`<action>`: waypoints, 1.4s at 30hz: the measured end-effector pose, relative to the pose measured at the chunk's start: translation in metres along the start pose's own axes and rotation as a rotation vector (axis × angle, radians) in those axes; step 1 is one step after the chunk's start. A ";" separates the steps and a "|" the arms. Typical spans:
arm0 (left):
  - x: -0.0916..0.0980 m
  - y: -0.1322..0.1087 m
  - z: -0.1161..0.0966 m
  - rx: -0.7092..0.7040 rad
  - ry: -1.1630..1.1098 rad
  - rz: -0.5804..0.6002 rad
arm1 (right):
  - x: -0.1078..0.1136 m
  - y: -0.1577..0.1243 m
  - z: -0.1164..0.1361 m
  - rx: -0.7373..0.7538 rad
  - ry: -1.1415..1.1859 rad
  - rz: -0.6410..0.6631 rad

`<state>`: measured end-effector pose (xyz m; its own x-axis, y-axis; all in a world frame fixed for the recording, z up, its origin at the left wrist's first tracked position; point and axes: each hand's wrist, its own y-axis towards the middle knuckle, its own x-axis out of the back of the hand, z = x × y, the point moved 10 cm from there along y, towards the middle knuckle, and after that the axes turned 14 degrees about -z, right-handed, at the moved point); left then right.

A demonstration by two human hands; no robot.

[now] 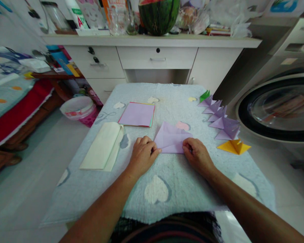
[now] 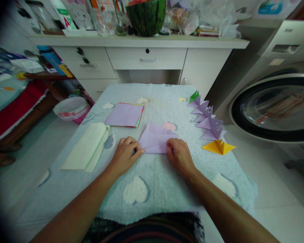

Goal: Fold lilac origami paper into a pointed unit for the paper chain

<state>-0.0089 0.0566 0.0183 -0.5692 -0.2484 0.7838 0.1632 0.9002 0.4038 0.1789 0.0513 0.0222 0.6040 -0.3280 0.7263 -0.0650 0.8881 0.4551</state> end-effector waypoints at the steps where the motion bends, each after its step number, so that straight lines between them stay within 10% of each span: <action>1: 0.000 0.000 0.000 0.000 0.005 0.000 | 0.001 0.000 0.002 0.025 0.008 0.000; 33: 0.000 -0.001 -0.003 -0.021 -0.024 0.051 | 0.009 -0.007 -0.005 -0.099 0.164 0.034; 42: 0.004 -0.006 -0.033 -0.303 -0.008 0.041 | 0.007 -0.012 0.026 0.233 0.065 0.154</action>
<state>0.0150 0.0387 0.0346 -0.5633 -0.2105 0.7990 0.4180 0.7616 0.4953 0.1636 0.0303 0.0352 0.6223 -0.1668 0.7648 -0.3364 0.8252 0.4537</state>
